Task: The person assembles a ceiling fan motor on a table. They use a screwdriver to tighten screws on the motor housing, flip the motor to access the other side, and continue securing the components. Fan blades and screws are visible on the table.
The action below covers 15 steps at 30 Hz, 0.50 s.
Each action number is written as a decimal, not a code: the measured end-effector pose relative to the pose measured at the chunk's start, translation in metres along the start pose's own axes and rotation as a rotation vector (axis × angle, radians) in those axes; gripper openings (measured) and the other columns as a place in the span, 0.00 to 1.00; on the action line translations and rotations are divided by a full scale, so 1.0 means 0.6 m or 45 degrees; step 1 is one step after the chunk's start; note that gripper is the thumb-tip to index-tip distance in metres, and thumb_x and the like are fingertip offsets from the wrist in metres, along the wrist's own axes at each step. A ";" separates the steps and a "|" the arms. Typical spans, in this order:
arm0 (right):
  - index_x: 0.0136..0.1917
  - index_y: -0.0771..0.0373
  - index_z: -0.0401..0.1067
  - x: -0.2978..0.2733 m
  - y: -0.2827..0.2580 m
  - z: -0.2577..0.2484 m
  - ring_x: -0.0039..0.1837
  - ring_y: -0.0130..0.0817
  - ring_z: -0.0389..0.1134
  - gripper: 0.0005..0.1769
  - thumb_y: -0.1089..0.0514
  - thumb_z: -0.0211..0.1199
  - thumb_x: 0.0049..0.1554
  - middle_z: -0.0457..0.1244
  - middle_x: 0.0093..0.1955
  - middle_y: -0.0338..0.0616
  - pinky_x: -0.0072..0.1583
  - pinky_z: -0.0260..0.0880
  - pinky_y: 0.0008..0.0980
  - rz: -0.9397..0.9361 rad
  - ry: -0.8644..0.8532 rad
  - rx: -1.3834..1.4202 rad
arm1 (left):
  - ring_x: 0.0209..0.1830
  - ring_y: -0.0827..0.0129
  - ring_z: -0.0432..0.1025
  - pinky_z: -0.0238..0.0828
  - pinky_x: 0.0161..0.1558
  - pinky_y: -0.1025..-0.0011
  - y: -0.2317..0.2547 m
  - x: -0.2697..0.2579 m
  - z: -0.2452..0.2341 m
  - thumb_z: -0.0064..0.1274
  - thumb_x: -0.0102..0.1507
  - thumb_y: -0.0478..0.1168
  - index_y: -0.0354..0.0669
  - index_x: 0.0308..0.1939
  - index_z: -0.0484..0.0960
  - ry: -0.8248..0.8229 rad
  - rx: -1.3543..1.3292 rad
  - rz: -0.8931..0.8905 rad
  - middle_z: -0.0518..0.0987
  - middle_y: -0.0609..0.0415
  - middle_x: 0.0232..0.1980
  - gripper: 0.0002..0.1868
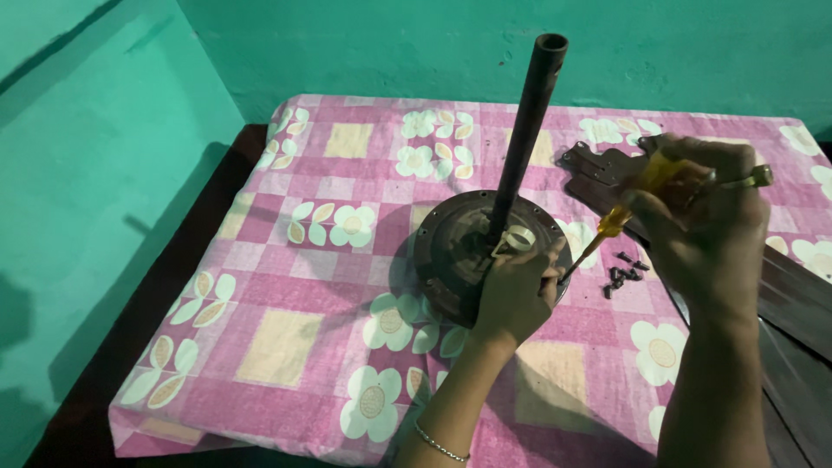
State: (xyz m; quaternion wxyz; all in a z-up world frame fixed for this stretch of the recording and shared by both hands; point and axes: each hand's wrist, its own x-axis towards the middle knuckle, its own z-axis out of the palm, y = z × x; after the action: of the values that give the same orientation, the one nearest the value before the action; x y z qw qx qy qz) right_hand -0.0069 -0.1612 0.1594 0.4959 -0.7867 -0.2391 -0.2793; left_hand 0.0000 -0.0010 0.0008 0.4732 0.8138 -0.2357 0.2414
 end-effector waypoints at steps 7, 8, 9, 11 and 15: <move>0.64 0.71 0.59 0.000 -0.002 0.005 0.62 0.44 0.73 0.26 0.74 0.68 0.58 0.66 0.63 0.63 0.61 0.77 0.37 -0.124 0.117 -0.258 | 0.45 0.66 0.78 0.66 0.55 0.60 -0.004 0.000 0.005 0.53 0.63 0.33 0.48 0.69 0.75 0.036 0.039 0.042 0.85 0.61 0.41 0.28; 0.64 0.72 0.60 -0.001 -0.001 0.007 0.62 0.46 0.73 0.26 0.75 0.69 0.57 0.66 0.63 0.64 0.62 0.78 0.38 -0.153 0.139 -0.319 | 0.45 0.65 0.78 0.67 0.54 0.61 -0.005 0.000 0.006 0.53 0.63 0.33 0.48 0.69 0.75 0.028 0.026 0.032 0.85 0.61 0.41 0.29; 0.65 0.71 0.60 -0.002 0.000 0.011 0.63 0.44 0.73 0.25 0.74 0.70 0.59 0.67 0.64 0.62 0.63 0.77 0.38 -0.142 0.154 -0.349 | 0.45 0.64 0.78 0.67 0.53 0.61 -0.007 -0.002 0.006 0.53 0.62 0.33 0.48 0.69 0.75 0.020 0.012 0.022 0.85 0.61 0.41 0.29; 0.66 0.71 0.62 -0.004 0.003 0.015 0.64 0.42 0.75 0.24 0.72 0.73 0.64 0.68 0.64 0.59 0.65 0.75 0.37 -0.120 0.185 -0.411 | 0.45 0.64 0.78 0.68 0.54 0.60 -0.009 -0.003 0.007 0.54 0.61 0.33 0.48 0.68 0.76 0.041 0.031 0.045 0.85 0.60 0.40 0.29; 0.70 0.65 0.56 -0.001 0.002 0.015 0.70 0.42 0.71 0.29 0.73 0.66 0.62 0.65 0.68 0.57 0.66 0.75 0.36 -0.010 0.113 -0.074 | 0.44 0.67 0.79 0.72 0.55 0.65 -0.011 0.004 0.005 0.54 0.62 0.34 0.50 0.69 0.76 -0.009 -0.062 0.028 0.85 0.61 0.42 0.29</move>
State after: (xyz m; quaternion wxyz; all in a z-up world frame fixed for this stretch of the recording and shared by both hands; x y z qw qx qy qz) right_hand -0.0047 -0.1537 0.1550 0.4820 -0.7866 -0.2116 -0.3227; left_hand 0.0065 -0.0013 -0.0033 0.4894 0.8001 -0.2523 0.2379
